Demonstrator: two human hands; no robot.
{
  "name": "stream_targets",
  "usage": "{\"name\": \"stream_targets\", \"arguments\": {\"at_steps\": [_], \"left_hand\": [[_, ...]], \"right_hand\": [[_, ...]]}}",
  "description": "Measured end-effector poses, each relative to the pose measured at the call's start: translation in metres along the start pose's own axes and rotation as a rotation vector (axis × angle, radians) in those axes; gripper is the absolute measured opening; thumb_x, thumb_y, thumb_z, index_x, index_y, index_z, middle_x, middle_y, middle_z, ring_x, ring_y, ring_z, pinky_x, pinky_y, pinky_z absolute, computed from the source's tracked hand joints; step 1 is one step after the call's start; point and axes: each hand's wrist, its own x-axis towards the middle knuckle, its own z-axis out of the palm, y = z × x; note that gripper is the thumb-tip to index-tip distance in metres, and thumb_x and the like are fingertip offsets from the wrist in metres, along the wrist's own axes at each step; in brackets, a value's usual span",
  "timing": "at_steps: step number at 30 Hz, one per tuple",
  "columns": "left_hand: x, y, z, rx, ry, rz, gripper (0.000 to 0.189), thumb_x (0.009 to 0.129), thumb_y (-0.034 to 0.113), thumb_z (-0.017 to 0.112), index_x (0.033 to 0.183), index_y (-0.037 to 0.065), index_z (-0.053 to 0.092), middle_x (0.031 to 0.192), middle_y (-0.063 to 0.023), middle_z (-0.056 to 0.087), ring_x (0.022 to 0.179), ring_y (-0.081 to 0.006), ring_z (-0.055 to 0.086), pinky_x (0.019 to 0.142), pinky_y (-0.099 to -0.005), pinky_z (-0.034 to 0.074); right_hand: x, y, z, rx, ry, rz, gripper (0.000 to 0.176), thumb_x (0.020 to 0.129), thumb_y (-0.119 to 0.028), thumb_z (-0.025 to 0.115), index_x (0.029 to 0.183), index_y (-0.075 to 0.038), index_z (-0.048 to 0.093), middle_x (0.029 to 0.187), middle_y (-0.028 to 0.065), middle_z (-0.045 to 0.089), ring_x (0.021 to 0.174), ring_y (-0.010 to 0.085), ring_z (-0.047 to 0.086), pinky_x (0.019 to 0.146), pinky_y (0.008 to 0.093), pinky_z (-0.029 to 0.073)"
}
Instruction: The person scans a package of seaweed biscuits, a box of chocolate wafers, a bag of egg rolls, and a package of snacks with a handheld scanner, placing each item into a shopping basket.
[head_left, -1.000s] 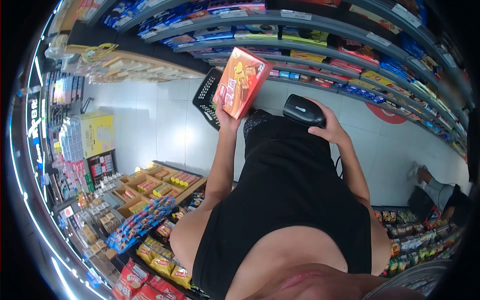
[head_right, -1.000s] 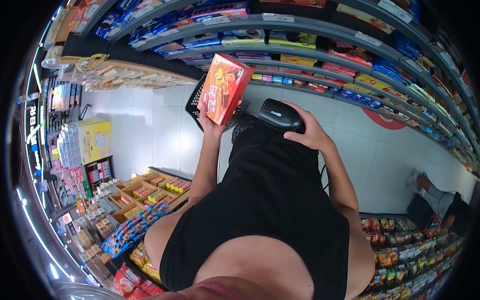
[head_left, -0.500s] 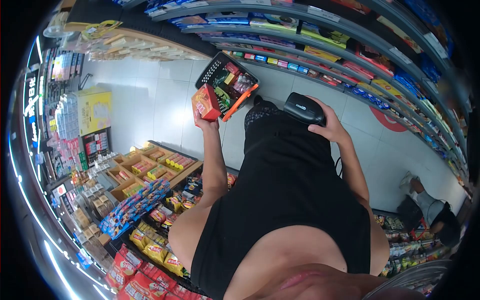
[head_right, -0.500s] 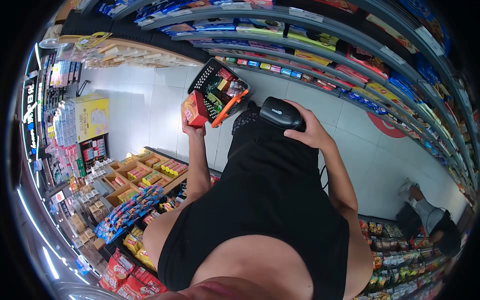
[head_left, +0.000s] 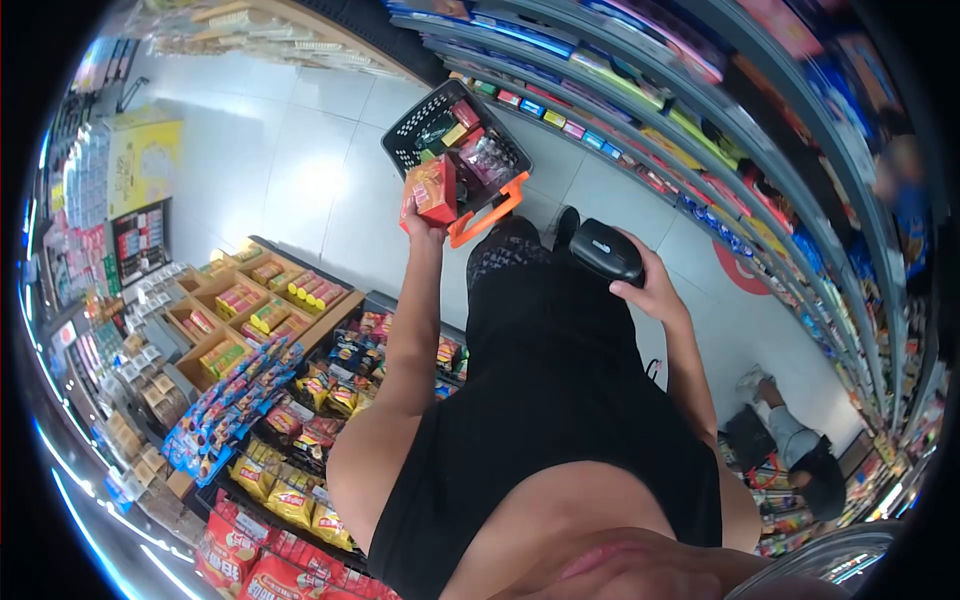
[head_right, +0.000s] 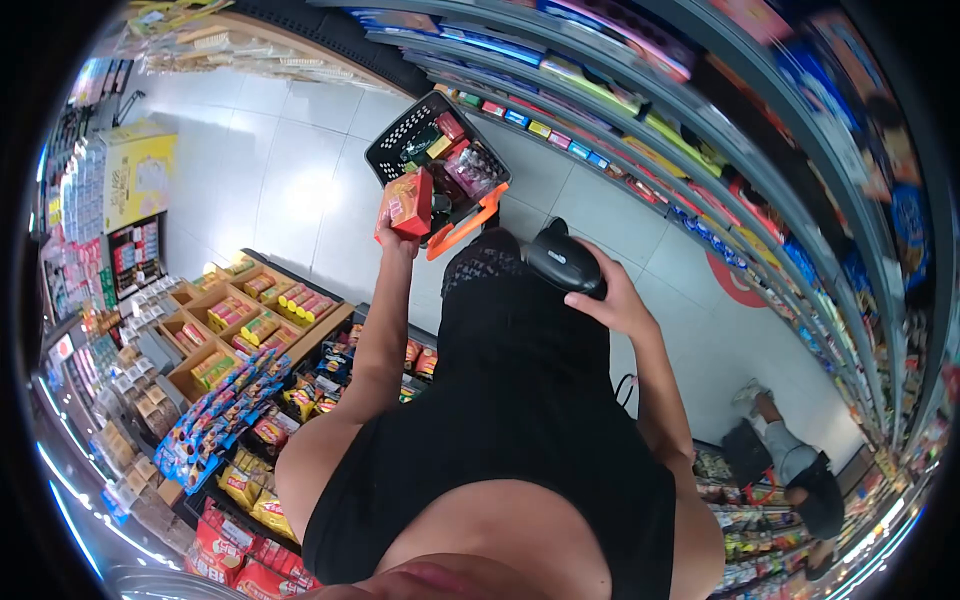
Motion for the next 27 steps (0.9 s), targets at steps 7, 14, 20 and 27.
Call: {"name": "stream_targets", "arguments": {"at_steps": [7,14,20,27], "left_hand": [[0.098,-0.015,-0.002,0.047,0.429,0.048,0.055,0.093,0.022,0.073,0.14,0.006,0.049,0.129,-0.0181,0.065,0.115,-0.034,0.067,0.088,-0.0533,0.061],[0.201,-0.034,-0.001,0.544,0.714,0.192,0.084,0.071,0.032,0.093,0.13,0.001,0.042,0.129,-0.0234,0.06,0.113,-0.0354,0.066,0.093,-0.0448,0.058],[0.266,-0.04,-0.003,0.868,0.704,0.119,0.092,0.074,0.043,0.087,0.135,-0.002,0.037,0.129,-0.0306,0.061,0.119,-0.0435,0.063,0.104,-0.0481,0.048],[0.332,-0.029,0.02,1.291,0.542,0.122,0.086,0.074,0.046,0.083,0.134,0.0,0.04,0.119,-0.0283,0.066,0.114,-0.0453,0.065,0.099,-0.0496,0.051]], "right_hand": [[0.054,-0.003,0.013,-0.148,-0.009,0.157,0.083,0.079,-0.023,0.081,0.148,0.005,0.043,0.134,0.0165,0.06,0.127,0.0237,0.056,0.111,0.0361,0.04],[0.086,0.014,0.034,-0.106,0.03,0.353,0.082,0.079,-0.016,0.08,0.148,0.005,0.042,0.135,0.0157,0.059,0.126,0.0208,0.055,0.11,0.0343,0.039],[0.107,0.022,0.051,-0.345,0.009,0.553,0.082,0.078,-0.011,0.083,0.148,0.001,0.043,0.13,0.0181,0.066,0.12,0.0221,0.064,0.104,0.0344,0.047],[0.101,0.038,0.058,-0.526,0.054,0.722,0.082,0.075,-0.013,0.085,0.146,-0.004,0.047,0.122,0.0198,0.07,0.114,0.0288,0.07,0.099,0.0374,0.053]]}}
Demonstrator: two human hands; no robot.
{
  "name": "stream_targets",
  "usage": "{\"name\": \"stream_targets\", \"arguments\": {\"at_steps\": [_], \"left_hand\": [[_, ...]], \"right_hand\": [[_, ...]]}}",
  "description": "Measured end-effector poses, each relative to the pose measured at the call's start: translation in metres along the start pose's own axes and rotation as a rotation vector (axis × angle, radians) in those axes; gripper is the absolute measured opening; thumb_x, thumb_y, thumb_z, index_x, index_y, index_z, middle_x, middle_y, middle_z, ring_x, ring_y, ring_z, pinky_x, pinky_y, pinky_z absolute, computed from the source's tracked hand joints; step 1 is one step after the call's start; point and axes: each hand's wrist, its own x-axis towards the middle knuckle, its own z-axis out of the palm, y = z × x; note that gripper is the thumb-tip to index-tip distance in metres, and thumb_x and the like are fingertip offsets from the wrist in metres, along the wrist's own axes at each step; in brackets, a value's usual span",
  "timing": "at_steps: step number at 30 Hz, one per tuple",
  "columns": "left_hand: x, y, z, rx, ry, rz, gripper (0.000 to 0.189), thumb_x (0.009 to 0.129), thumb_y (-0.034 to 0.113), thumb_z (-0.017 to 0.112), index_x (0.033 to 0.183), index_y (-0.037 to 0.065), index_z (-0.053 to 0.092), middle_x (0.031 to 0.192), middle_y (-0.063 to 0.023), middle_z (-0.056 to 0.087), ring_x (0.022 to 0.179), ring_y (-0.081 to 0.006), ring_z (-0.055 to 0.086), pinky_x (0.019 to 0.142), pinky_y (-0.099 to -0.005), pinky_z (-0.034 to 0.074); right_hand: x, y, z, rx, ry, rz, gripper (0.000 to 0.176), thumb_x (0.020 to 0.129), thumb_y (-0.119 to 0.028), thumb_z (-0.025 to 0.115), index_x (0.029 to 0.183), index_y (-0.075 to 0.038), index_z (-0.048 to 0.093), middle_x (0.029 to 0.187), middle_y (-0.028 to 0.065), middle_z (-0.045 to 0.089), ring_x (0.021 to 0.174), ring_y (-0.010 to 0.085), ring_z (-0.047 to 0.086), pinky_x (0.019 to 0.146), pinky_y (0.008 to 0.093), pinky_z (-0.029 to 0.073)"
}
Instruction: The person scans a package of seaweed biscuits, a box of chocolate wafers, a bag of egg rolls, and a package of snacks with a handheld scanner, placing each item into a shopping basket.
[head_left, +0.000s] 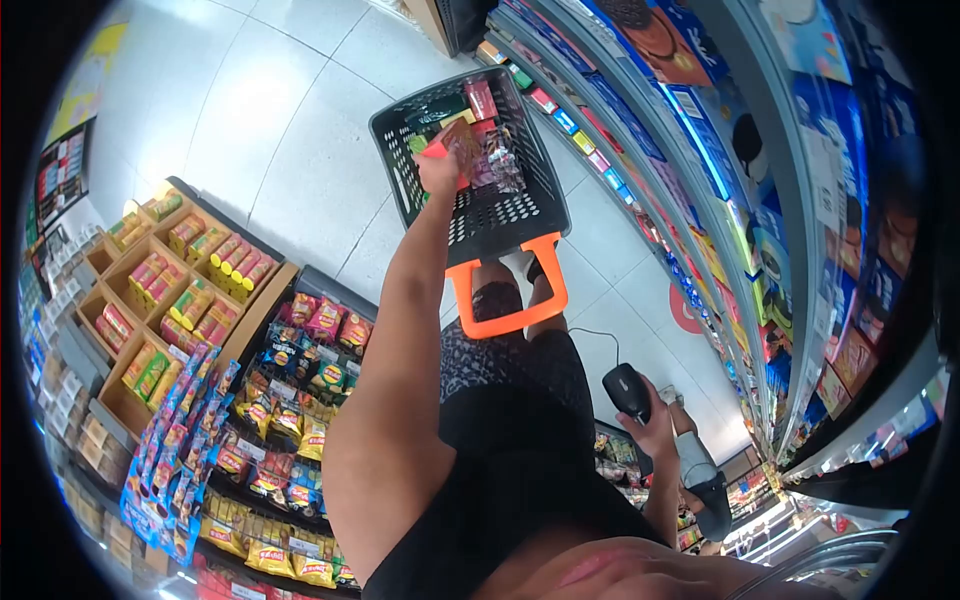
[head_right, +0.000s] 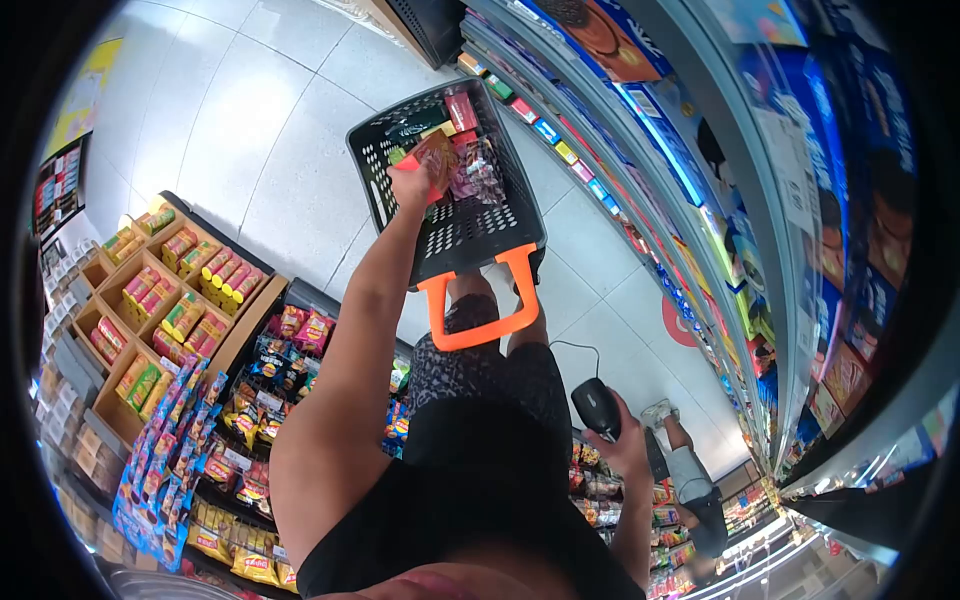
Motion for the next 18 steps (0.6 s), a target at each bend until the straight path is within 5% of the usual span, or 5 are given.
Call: {"name": "stream_targets", "arguments": {"at_steps": [10,15,18], "left_hand": [[0.038,0.107,0.076,0.089,-0.044,0.199,0.077,0.072,0.046,0.085,0.125,0.001,0.051,0.111,-0.0227,0.071,0.106,-0.0408,0.069,0.093,-0.0472,0.054],[0.079,0.082,0.119,-0.137,-0.297,0.291,0.057,0.075,0.033,0.085,0.119,0.004,0.062,0.108,-0.0156,0.074,0.105,-0.0352,0.071,0.091,-0.0442,0.055],[0.081,0.051,0.122,-0.045,-0.282,0.362,0.058,0.078,0.041,0.081,0.121,0.005,0.065,0.111,-0.0175,0.074,0.108,-0.0344,0.07,0.092,-0.0422,0.054]], "right_hand": [[0.008,0.011,0.02,0.011,0.03,0.037,0.079,0.074,-0.012,0.086,0.143,0.0,0.05,0.122,0.0192,0.07,0.114,0.0286,0.069,0.098,0.0383,0.054],[0.014,0.012,0.021,0.019,0.023,0.072,0.079,0.074,-0.012,0.086,0.144,-0.001,0.049,0.122,0.0198,0.069,0.113,0.0307,0.069,0.097,0.039,0.054],[0.019,0.002,0.02,0.051,0.006,0.092,0.08,0.075,-0.013,0.086,0.145,-0.001,0.048,0.123,0.0203,0.069,0.114,0.029,0.069,0.098,0.039,0.053]]}}
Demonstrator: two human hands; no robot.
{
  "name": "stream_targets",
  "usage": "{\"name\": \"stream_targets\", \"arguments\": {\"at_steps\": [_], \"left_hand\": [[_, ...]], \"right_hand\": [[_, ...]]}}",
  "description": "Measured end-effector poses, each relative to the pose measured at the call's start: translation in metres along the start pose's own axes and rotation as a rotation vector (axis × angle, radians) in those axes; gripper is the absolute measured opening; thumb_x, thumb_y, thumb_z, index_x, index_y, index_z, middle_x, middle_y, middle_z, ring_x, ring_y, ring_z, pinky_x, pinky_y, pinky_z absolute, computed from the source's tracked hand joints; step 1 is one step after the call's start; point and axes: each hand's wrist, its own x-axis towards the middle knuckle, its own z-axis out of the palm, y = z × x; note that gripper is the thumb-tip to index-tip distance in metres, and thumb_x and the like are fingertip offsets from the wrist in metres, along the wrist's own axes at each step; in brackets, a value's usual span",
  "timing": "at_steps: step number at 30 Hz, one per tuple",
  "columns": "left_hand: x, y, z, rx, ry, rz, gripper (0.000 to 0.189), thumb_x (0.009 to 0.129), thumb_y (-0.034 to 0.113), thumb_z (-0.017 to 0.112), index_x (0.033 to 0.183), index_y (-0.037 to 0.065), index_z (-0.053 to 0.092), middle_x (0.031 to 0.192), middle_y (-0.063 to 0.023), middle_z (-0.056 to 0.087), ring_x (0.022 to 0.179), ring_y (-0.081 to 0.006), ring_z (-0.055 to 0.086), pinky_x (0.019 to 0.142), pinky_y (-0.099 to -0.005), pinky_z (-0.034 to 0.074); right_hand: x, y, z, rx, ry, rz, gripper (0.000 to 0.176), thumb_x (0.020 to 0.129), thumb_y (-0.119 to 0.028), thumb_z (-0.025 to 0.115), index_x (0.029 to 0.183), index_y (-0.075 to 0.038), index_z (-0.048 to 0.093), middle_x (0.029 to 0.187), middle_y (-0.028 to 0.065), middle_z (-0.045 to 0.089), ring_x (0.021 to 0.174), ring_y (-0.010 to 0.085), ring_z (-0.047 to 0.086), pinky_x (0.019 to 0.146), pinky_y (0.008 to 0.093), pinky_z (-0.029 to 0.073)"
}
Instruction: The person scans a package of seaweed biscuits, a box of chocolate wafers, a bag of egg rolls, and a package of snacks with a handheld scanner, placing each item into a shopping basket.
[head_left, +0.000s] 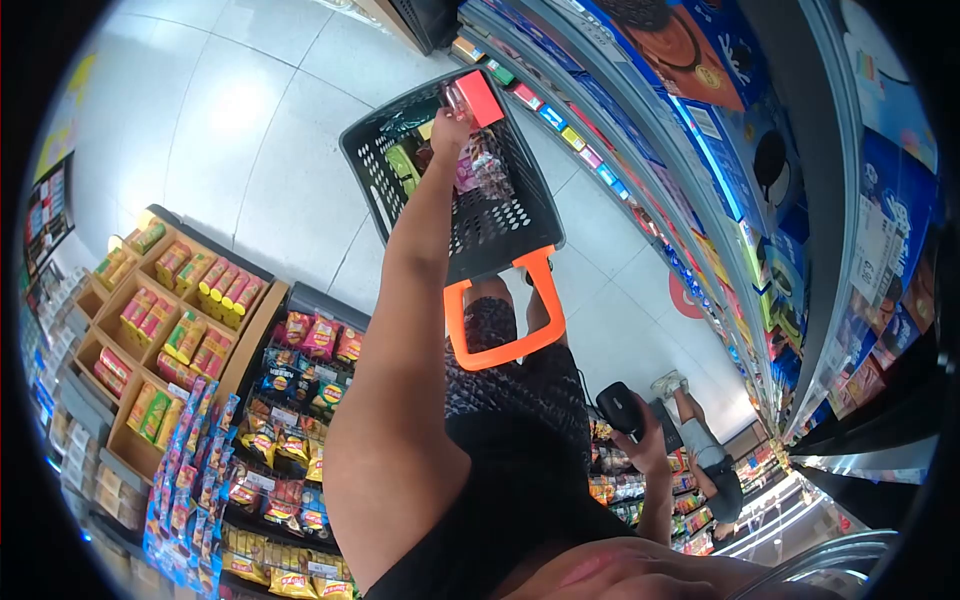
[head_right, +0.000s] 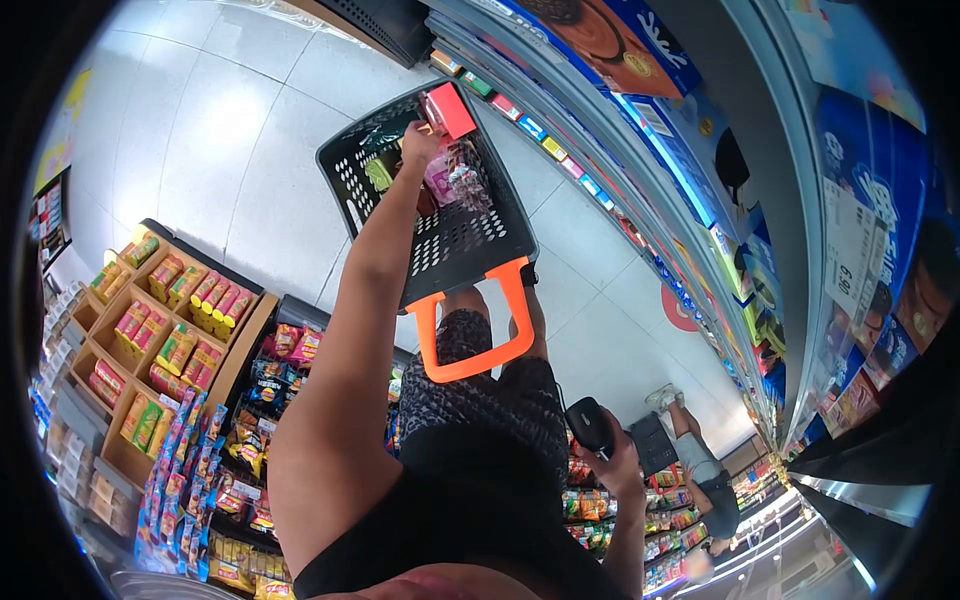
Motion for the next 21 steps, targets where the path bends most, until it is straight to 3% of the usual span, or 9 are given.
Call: {"name": "stream_targets", "arguments": {"at_steps": [2,5,8,9,10,12,16,19,21], "left_hand": [[-0.029,-0.001,-0.016,0.122,0.026,0.002,0.054,0.083,0.043,0.075,0.122,0.006,0.065,0.112,-0.0199,0.074,0.109,-0.0362,0.07,0.092,-0.0423,0.054],[-0.069,-0.049,-0.027,-0.018,-0.043,0.08,0.046,0.084,0.035,0.072,0.12,0.006,0.067,0.111,-0.023,0.073,0.108,-0.0394,0.069,0.092,-0.0445,0.054],[-0.121,-0.099,-0.03,-0.032,-0.251,-0.002,0.042,0.087,0.031,0.071,0.113,-0.002,0.068,0.105,-0.0232,0.073,0.104,-0.0387,0.07,0.093,-0.0438,0.052],[-0.138,-0.115,-0.032,-0.091,-0.326,-0.016,0.039,0.087,0.035,0.071,0.107,0.001,0.071,0.105,-0.0222,0.073,0.103,-0.0378,0.07,0.092,-0.0427,0.053],[-0.14,-0.165,-0.012,-0.177,-0.395,0.154,0.035,0.087,0.036,0.071,0.099,0.003,0.073,0.105,-0.0206,0.073,0.101,-0.0353,0.071,0.09,-0.0418,0.053],[-0.198,-0.115,-0.051,0.023,-0.533,-0.077,0.037,0.087,0.038,0.073,0.096,0.002,0.073,0.101,-0.0192,0.074,0.097,-0.0317,0.072,0.088,-0.041,0.054],[-0.27,-0.094,-0.064,-0.018,-0.666,0.004,0.049,0.086,0.047,0.075,0.101,0.001,0.074,0.1,-0.0154,0.075,0.094,-0.0285,0.071,0.086,-0.0385,0.054],[-0.335,-0.021,-0.101,-0.122,-0.915,0.038,0.058,0.086,0.056,0.073,0.11,0.004,0.074,0.099,-0.0129,0.075,0.094,-0.0274,0.071,0.087,-0.037,0.054],[-0.378,0.035,-0.132,0.023,-0.99,0.122,0.065,0.086,0.061,0.071,0.115,0.003,0.072,0.101,-0.0125,0.075,0.094,-0.0284,0.071,0.088,-0.0381,0.054]], "right_hand": [[0.002,-0.005,0.0,0.007,0.002,-0.011,0.081,0.075,-0.013,0.086,0.145,-0.002,0.047,0.122,0.0206,0.069,0.114,0.0283,0.069,0.098,0.0389,0.053],[0.0,-0.005,0.002,0.011,0.002,-0.047,0.081,0.075,-0.013,0.086,0.146,-0.002,0.047,0.122,0.0206,0.07,0.114,0.0279,0.07,0.098,0.0388,0.053],[-0.004,-0.011,0.001,0.0,-0.003,-0.087,0.08,0.076,-0.012,0.086,0.146,-0.003,0.047,0.121,0.02,0.07,0.113,0.0279,0.07,0.099,0.0383,0.053],[-0.005,-0.015,0.0,-0.005,-0.003,-0.101,0.08,0.076,-0.012,0.086,0.146,-0.003,0.047,0.121,0.0198,0.07,0.112,0.028,0.07,0.099,0.038,0.053],[-0.006,-0.02,0.0,0.015,-0.004,-0.138,0.08,0.076,-0.011,0.085,0.146,-0.003,0.047,0.121,0.0192,0.071,0.112,0.0276,0.071,0.099,0.0376,0.053],[-0.007,-0.019,0.001,0.01,-0.001,-0.166,0.08,0.076,-0.012,0.086,0.146,-0.004,0.047,0.12,0.019,0.071,0.112,0.0274,0.071,0.098,0.0375,0.053],[-0.015,-0.025,-0.002,-0.009,0.018,-0.235,0.082,0.077,-0.015,0.086,0.147,-0.004,0.046,0.12,0.0201,0.071,0.111,0.031,0.071,0.097,0.0381,0.054],[-0.022,-0.027,-0.002,-0.04,0.06,-0.316,0.081,0.078,-0.02,0.087,0.147,-0.004,0.046,0.121,0.0213,0.07,0.112,0.0347,0.07,0.096,0.0386,0.054],[-0.028,-0.034,-0.004,-0.07,0.093,-0.363,0.081,0.078,-0.021,0.087,0.146,-0.004,0.046,0.121,0.0214,0.07,0.112,0.0353,0.07,0.095,0.0388,0.054]]}}
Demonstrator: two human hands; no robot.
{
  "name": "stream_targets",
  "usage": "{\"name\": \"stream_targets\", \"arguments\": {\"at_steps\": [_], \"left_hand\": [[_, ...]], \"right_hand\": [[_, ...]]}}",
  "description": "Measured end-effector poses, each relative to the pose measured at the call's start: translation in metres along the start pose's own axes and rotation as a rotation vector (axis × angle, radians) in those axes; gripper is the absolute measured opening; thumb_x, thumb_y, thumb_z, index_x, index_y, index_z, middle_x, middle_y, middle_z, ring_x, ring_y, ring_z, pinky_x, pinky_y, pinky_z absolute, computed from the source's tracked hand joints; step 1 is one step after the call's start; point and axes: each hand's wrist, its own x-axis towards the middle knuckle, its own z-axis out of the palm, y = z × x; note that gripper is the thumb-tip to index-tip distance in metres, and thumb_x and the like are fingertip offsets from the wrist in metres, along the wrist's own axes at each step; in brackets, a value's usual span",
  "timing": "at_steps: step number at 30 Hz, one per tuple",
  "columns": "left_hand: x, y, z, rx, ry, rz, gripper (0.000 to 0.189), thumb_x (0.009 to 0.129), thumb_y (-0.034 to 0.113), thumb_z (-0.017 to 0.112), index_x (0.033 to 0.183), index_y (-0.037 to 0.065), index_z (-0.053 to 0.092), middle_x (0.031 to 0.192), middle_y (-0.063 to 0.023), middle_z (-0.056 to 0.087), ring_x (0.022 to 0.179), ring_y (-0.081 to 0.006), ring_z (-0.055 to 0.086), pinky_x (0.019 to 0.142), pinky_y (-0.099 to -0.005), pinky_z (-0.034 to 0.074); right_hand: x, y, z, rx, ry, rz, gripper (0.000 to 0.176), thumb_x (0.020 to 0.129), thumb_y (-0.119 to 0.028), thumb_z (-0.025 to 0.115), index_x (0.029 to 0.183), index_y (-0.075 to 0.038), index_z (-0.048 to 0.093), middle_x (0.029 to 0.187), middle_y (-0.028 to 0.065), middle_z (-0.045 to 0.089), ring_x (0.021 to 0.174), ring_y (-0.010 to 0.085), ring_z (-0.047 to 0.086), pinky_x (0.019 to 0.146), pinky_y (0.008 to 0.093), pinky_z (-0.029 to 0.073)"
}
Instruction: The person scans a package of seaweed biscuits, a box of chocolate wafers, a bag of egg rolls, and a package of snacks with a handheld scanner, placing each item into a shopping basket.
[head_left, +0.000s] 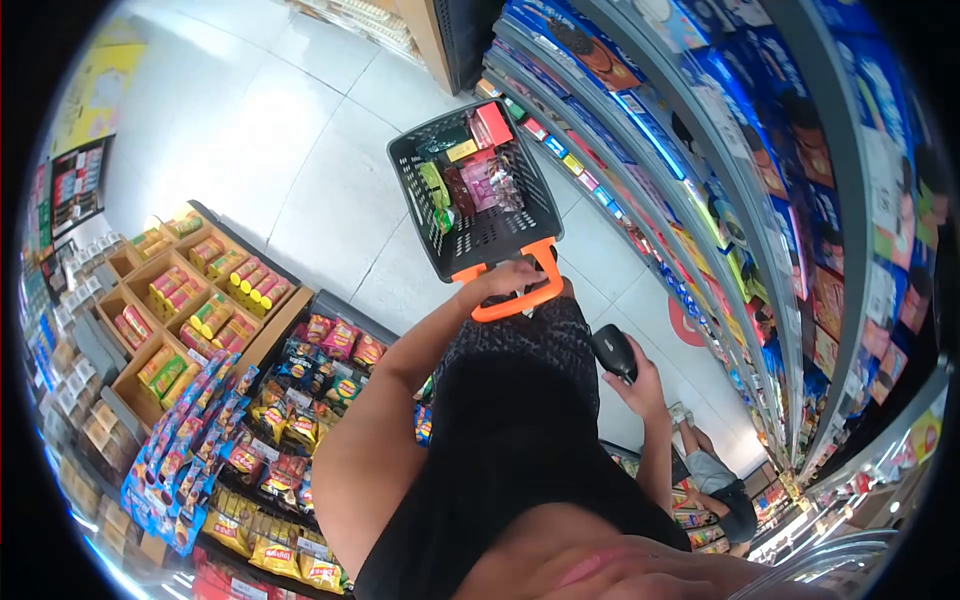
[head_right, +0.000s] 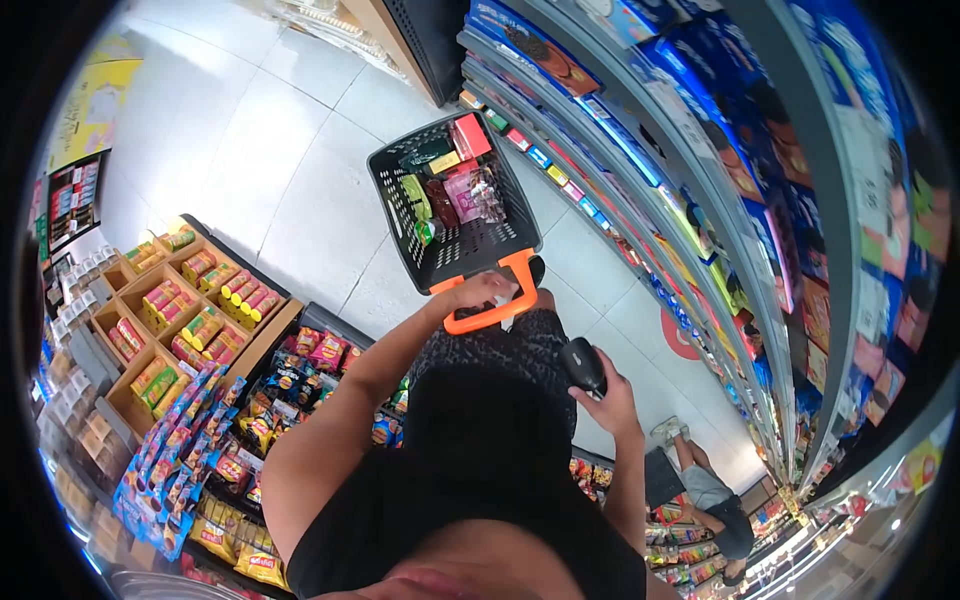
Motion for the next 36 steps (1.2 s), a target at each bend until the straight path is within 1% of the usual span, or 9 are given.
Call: {"name": "stream_targets", "arguments": {"at_steps": [2,4,5,8,9,13,20,30,36], "left_hand": [[0.006,-0.017,0.027,0.205,-0.068,0.081,0.078,0.084,0.071,0.065,0.119,0.001,0.069,0.105,-0.0122,0.074,0.1,-0.0301,0.07,0.09,-0.0417,0.053],[-0.035,0.048,0.021,0.34,-0.237,-0.158,0.083,0.081,0.069,0.07,0.129,0.001,0.063,0.104,-0.0122,0.073,0.093,-0.026,0.07,0.088,-0.0379,0.054],[-0.014,0.017,0.03,0.576,-0.127,-0.082,0.073,0.083,0.064,0.069,0.117,0.0,0.069,0.111,-0.0197,0.072,0.104,-0.0382,0.069,0.092,-0.0462,0.053],[-0.013,-0.015,0.043,0.577,0.355,0.232,0.062,0.082,0.06,0.072,0.103,0.002,0.074,0.09,-0.0191,0.074,0.089,-0.0366,0.072,0.082,-0.0447,0.055],[-0.039,0.025,0.031,0.457,0.233,0.106,0.054,0.083,0.055,0.071,0.109,0.008,0.074,0.094,-0.0215,0.074,0.095,-0.0407,0.07,0.086,-0.0476,0.054],[-0.036,0.011,0.018,0.571,0.3,0.037,0.051,0.084,0.056,0.069,0.097,0.008,0.077,0.095,-0.0233,0.073,0.094,-0.0422,0.069,0.086,-0.0504,0.054],[-0.006,0.02,0.032,0.594,0.363,-0.032,0.049,0.087,0.051,0.063,0.102,0.005,0.074,0.101,-0.024,0.072,0.101,-0.0427,0.068,0.09,-0.0517,0.054],[0.004,-0.012,0.033,0.575,0.459,0.013,0.047,0.087,0.053,0.063,0.101,0.009,0.077,0.099,-0.0221,0.073,0.1,-0.0416,0.069,0.088,-0.0514,0.054],[-0.052,-0.021,0.013,0.527,0.376,0.047,0.045,0.088,0.047,0.066,0.102,0.005,0.075,0.097,-0.0251,0.072,0.098,-0.0418,0.069,0.088,-0.0499,0.053]], "right_hand": [[-0.004,-0.004,-0.003,0.017,0.031,-0.043,0.082,0.078,-0.024,0.087,0.146,-0.003,0.046,0.12,0.0226,0.07,0.111,0.037,0.07,0.094,0.0394,0.055],[-0.012,-0.001,-0.004,0.006,0.063,-0.085,0.082,0.078,-0.024,0.087,0.146,-0.002,0.046,0.12,0.0232,0.07,0.11,0.0372,0.07,0.094,0.0397,0.055],[-0.013,0.001,-0.003,0.029,0.068,-0.105,0.082,0.078,-0.024,0.087,0.145,-0.002,0.047,0.119,0.0237,0.07,0.11,0.0368,0.07,0.093,0.0401,0.055],[-0.018,0.003,-0.004,0.048,0.093,-0.13,0.081,0.079,-0.025,0.087,0.145,-0.001,0.047,0.119,0.0233,0.07,0.11,0.0361,0.071,0.094,0.0402,0.055],[-0.02,0.003,-0.005,0.047,0.101,-0.124,0.081,0.079,-0.024,0.087,0.145,-0.001,0.047,0.12,0.023,0.07,0.11,0.0364,0.07,0.094,0.0401,0.055],[-0.03,0.016,-0.007,0.076,0.141,-0.126,0.08,0.079,-0.023,0.086,0.144,-0.001,0.047,0.119,0.0231,0.07,0.11,0.0364,0.07,0.095,0.0398,0.054],[-0.037,0.028,-0.017,0.065,0.111,-0.103,0.08,0.079,-0.023,0.087,0.144,-0.001,0.048,0.12,0.0226,0.07,0.111,0.0355,0.07,0.095,0.0392,0.054],[-0.05,0.045,-0.036,0.074,0.151,-0.151,0.078,0.079,-0.02,0.085,0.145,-0.003,0.048,0.121,0.0213,0.07,0.11,0.0344,0.07,0.095,0.0389,0.053],[-0.052,0.048,-0.04,0.099,0.195,-0.172,0.078,0.079,-0.022,0.085,0.145,-0.003,0.048,0.122,0.0212,0.07,0.112,0.0341,0.07,0.097,0.0383,0.052]]}}
